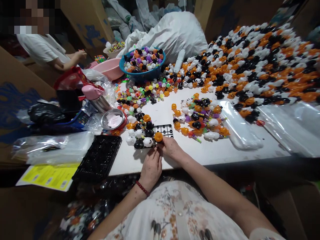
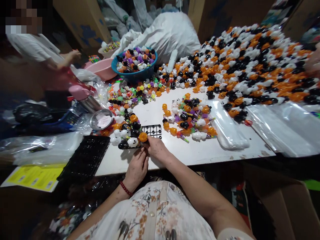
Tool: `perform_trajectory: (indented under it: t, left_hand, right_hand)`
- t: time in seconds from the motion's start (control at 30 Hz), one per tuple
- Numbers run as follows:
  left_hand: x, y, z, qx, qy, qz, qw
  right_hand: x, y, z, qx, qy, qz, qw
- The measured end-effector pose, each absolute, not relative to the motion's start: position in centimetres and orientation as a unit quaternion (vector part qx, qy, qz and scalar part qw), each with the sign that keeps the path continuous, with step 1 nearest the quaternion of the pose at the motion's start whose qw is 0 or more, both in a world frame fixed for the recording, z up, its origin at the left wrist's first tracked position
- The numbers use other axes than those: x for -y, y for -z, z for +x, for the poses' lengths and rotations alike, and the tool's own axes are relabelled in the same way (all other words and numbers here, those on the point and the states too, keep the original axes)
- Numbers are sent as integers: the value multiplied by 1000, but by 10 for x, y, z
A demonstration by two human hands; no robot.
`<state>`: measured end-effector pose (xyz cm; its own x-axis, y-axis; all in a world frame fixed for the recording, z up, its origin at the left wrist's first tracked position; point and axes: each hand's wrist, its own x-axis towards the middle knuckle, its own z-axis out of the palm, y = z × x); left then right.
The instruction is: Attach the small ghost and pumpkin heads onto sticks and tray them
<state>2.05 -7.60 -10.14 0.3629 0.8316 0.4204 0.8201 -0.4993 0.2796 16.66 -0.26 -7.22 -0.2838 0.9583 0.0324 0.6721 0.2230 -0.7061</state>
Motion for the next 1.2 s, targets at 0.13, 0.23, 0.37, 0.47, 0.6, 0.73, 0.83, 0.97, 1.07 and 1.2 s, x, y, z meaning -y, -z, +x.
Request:
perform_trajectory:
  t: [0.13, 0.23, 0.37, 0.47, 0.6, 0.73, 0.83, 0.97, 1.07, 1.2]
  left_hand:
    - [74, 101, 20, -492, -262, 830, 28]
    - [72, 100, 20, -488, -263, 832, 18]
    - [76, 89, 17, -471, -281, 836, 18]
    - [84, 65, 12, -440, -331, 834, 26]
    - [83, 22, 8, -370, -353, 859, -20]
    - [58, -1, 9, -359, -284, 885, -86]
    - [35, 2, 8, -362, -263, 888, -109]
    - [20, 11, 4, -365, -295, 879, -86]
    - [18, 11, -1, -371, -305, 875, -64]
    - [16, 7, -4, -368, -290, 883, -38]
  right_hand:
    - [1, 74, 168, 771, -304, -500, 251]
    - [-2, 78, 165, 777, -302, -489, 257]
    - [-2, 80, 165, 772, -301, -490, 273]
    - [8, 77, 180, 775, -289, -468, 311]
    - [25, 72, 228, 752, -183, -521, 358]
    - [30, 71, 274, 706, -35, -659, 258]
    - [29, 73, 287, 696, 21, -697, 173]
    - [29, 77, 285, 697, 11, -701, 148]
    - [30, 75, 274, 686, -58, -690, 221]
    - [20, 68, 244, 650, -274, -603, 373]
